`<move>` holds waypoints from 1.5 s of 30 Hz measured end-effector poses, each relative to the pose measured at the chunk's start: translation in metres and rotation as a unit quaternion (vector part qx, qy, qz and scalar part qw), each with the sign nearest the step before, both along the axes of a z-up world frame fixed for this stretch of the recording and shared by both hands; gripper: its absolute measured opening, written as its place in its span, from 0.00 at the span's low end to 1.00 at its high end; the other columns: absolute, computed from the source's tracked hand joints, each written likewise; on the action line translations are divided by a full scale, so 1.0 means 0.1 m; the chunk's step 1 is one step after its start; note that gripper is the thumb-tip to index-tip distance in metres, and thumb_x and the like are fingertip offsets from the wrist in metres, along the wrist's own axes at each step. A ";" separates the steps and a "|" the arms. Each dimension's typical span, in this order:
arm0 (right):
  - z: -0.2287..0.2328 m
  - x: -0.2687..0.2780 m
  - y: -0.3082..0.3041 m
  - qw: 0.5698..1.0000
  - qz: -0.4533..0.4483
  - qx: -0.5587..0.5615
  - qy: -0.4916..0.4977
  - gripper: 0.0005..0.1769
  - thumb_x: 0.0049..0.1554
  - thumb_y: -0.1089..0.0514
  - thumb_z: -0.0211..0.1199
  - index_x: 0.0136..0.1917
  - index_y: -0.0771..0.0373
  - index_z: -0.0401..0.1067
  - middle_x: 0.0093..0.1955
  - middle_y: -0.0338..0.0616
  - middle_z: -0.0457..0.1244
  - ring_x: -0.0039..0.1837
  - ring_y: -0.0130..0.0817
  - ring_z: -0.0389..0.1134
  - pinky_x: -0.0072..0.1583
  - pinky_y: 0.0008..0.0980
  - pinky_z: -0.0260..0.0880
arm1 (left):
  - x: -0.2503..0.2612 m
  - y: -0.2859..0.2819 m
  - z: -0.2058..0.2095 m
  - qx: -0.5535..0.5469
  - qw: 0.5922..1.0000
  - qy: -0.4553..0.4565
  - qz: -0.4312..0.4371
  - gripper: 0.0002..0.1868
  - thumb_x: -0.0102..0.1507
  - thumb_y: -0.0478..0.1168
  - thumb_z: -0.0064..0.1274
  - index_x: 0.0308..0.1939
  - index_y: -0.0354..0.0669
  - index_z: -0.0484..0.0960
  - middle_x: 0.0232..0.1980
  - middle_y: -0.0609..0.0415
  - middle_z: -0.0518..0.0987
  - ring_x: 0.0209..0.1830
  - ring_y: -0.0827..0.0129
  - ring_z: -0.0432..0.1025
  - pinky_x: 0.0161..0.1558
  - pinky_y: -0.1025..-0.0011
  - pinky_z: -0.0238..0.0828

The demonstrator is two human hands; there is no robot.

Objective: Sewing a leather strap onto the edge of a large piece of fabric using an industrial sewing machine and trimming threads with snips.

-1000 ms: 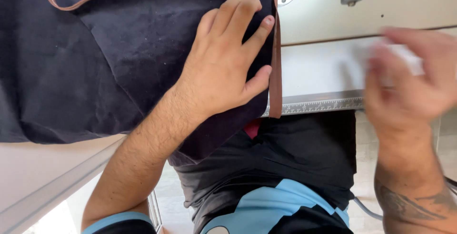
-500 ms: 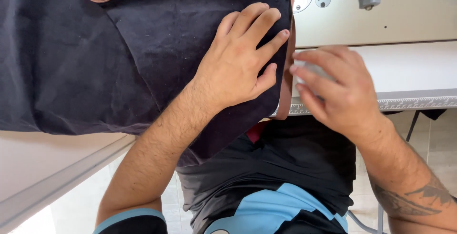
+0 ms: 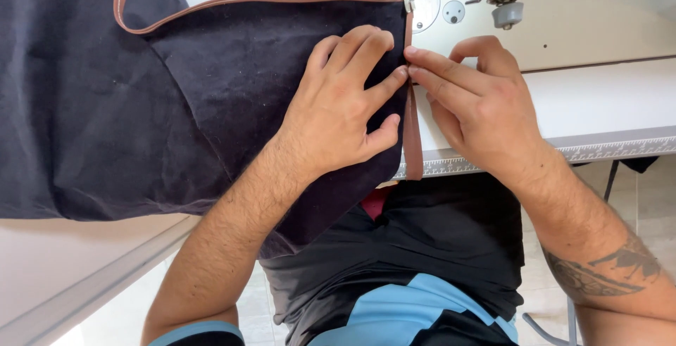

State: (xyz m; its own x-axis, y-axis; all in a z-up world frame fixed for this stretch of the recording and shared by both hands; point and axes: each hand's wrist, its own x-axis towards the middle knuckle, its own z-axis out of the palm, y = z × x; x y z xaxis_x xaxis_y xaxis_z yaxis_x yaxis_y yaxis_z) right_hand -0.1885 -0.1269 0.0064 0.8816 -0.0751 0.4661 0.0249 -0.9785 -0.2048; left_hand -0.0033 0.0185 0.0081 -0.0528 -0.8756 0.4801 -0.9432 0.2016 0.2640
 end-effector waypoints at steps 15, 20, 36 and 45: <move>0.05 0.04 -0.02 0.989 -0.060 -0.128 0.038 0.19 0.66 0.68 0.58 0.69 0.63 0.74 0.70 0.32 0.70 0.57 0.41 0.65 0.50 0.39 0.67 | -0.03 -0.12 0.00 0.004 0.999 -0.031 0.033 0.25 0.60 0.53 0.59 0.52 0.39 0.88 0.62 0.44 0.74 0.67 0.51 0.65 0.63 0.47 0.64; 0.00 0.09 -0.06 0.988 -0.065 -0.138 0.026 0.20 0.65 0.68 0.60 0.69 0.62 0.74 0.70 0.30 0.69 0.57 0.39 0.65 0.51 0.39 0.69 | 0.00 -0.16 -0.02 0.003 0.998 -0.037 0.046 0.25 0.61 0.53 0.58 0.53 0.39 0.89 0.62 0.44 0.75 0.67 0.52 0.65 0.64 0.46 0.64; -0.25 -0.50 0.63 0.995 -0.061 0.003 -0.074 0.15 0.62 0.70 0.62 0.60 0.58 0.76 0.56 0.52 0.67 0.54 0.51 0.63 0.54 0.46 0.63 | -0.28 0.28 0.03 0.150 0.988 -0.003 0.043 0.36 0.69 0.52 0.55 0.75 0.37 0.68 0.81 0.45 0.54 0.83 0.47 0.45 0.80 0.42 0.47; -0.28 -0.50 0.64 0.994 -0.061 0.002 -0.091 0.17 0.61 0.70 0.61 0.61 0.59 0.75 0.55 0.52 0.67 0.54 0.50 0.62 0.54 0.45 0.63 | -0.27 0.28 0.03 0.123 0.990 0.043 0.047 0.30 0.66 0.48 0.54 0.71 0.40 0.73 0.79 0.44 0.59 0.82 0.47 0.49 0.78 0.40 0.49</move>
